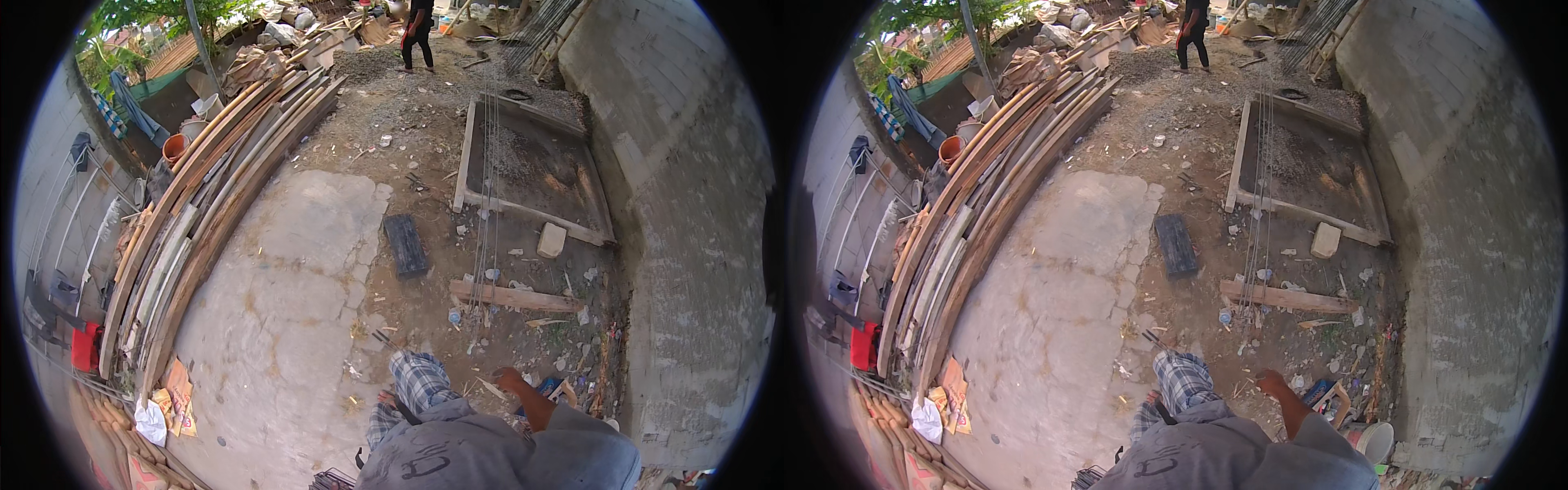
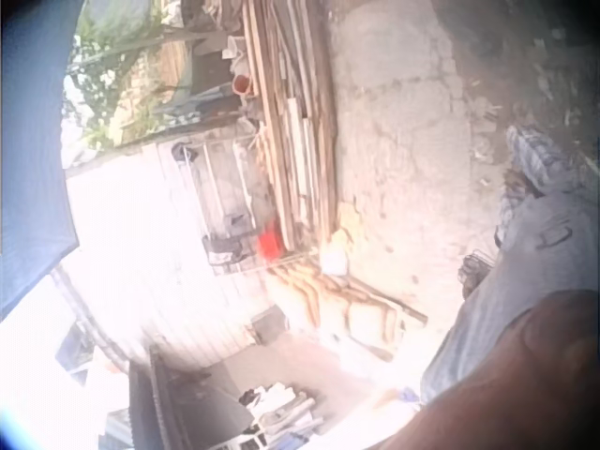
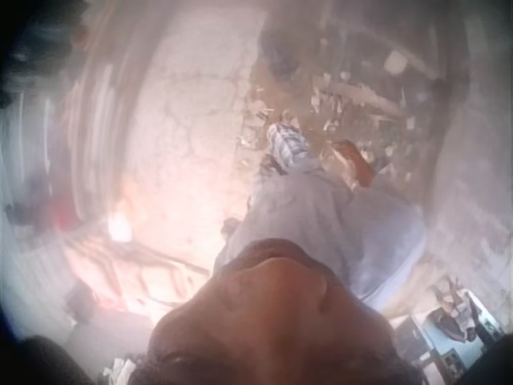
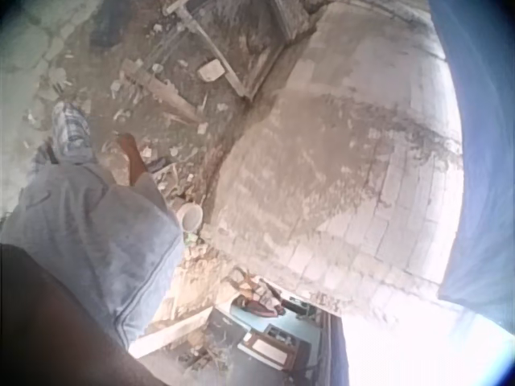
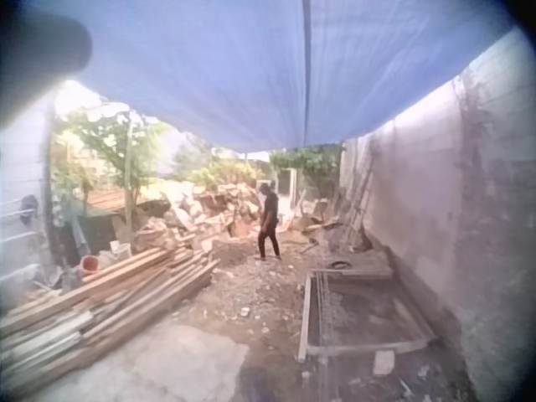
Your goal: The person sits on the ground and assembles small metal frames by hand. They then walk to a construction site and place the frames onto a rebar grid laid over gravel, adjusting their positions along the grid.
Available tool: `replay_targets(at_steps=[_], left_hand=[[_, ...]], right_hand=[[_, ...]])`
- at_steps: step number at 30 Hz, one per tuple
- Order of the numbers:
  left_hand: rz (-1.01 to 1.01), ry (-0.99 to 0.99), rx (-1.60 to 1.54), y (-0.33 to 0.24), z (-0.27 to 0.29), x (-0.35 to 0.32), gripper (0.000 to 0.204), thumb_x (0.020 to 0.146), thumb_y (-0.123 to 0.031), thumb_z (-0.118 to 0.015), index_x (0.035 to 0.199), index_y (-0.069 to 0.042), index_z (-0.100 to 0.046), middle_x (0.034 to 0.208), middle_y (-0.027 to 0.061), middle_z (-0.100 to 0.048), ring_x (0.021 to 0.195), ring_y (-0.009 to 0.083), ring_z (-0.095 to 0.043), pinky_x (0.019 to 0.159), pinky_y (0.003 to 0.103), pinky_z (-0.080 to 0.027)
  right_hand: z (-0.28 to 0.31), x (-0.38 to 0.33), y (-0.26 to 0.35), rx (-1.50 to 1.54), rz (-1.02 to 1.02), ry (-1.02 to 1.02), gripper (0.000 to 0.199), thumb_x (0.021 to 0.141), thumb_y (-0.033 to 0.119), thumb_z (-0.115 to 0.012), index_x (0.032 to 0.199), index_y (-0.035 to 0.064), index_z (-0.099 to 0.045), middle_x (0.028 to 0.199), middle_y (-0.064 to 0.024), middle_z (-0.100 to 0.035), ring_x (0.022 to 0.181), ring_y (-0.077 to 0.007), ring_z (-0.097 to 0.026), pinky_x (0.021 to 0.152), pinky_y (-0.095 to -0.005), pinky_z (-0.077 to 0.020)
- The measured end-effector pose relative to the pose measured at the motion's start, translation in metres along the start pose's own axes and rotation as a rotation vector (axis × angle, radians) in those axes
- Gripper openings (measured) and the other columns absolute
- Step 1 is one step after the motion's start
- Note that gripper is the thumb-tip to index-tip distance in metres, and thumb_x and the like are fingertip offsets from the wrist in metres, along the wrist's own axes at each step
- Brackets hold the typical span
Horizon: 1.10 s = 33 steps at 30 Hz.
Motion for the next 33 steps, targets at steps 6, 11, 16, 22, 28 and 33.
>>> replay_targets(at_steps=[6,11,16,22,28,33], left_hand=[[0.047,-0.046,0.030,-0.047,0.030,0.010,0.017,0.091,-0.009,-0.071,0.107,-0.004,-0.068,0.095,0.0118,-0.073,0.086,0.0311,-0.072,0.083,0.049,-0.059],[0.065,-0.082,0.028,-0.131,0.022,0.036,0.017,0.091,-0.010,-0.071,0.106,-0.004,-0.069,0.094,0.0118,-0.074,0.086,0.0308,-0.072,0.082,0.048,-0.059],[0.052,-0.051,0.034,-0.243,-0.024,0.060,0.016,0.091,-0.010,-0.072,0.106,-0.004,-0.069,0.094,0.0118,-0.074,0.085,0.0304,-0.072,0.081,0.048,-0.060],[0.045,-0.070,0.039,-0.339,-0.031,0.071,0.016,0.091,-0.011,-0.072,0.105,-0.004,-0.070,0.094,0.0118,-0.074,0.084,0.0301,-0.073,0.080,0.048,-0.060],[0.042,-0.063,0.055,-0.424,-0.030,0.101,0.015,0.091,-0.011,-0.072,0.104,-0.004,-0.071,0.093,0.0119,-0.075,0.083,0.0297,-0.073,0.079,0.047,-0.060],[0.047,-0.043,0.110,-0.513,-0.030,0.138,0.015,0.091,-0.011,-0.073,0.103,-0.003,-0.072,0.093,0.0119,-0.075,0.082,0.0294,-0.073,0.078,0.047,-0.060]], right_hand=[[-0.017,0.008,-0.067,-0.271,-0.145,0.082,0.027,0.091,0.025,-0.068,0.110,0.0062,-0.074,0.090,-0.0116,-0.075,0.071,-0.0242,-0.073,0.058,-0.0384,-0.0606],[-0.068,0.042,-0.056,-0.049,-0.508,0.110,0.025,0.097,0.025,-0.063,0.107,0.0032,-0.073,0.092,-0.0113,-0.075,0.072,-0.0253,-0.074,0.055,-0.0416,-0.0601],[-0.080,0.141,0.095,0.062,-0.365,0.164,0.026,0.095,0.022,-0.063,0.113,0.0045,-0.071,0.092,-0.0141,-0.073,0.074,-0.0254,-0.073,0.061,-0.0441,-0.0591],[0.002,0.247,0.472,-0.066,0.195,0.013,0.043,0.086,0.032,-0.069,0.121,0.0062,-0.071,0.097,-0.0201,-0.074,0.089,-0.0314,-0.072,0.080,-0.0423,-0.0532],[0.104,0.266,0.687,-0.030,0.262,-0.167,0.037,0.088,0.030,-0.069,0.118,0.0073,-0.072,0.106,-0.0169,-0.074,0.098,-0.0307,-0.070,0.086,-0.0410,-0.0524],[0.098,0.297,0.645,-0.143,0.258,-0.332,0.033,0.087,0.028,-0.069,0.116,0.0132,-0.074,0.106,-0.0176,-0.073,0.098,-0.0331,-0.070,0.087,-0.0416,-0.0533]])
Point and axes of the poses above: each hand's wrist, its own x-axis towards the middle knuckle, its own z-axis out of the back of the hand, y = z × x, the point moved 10 cm from there along x, towards the middle knuckle
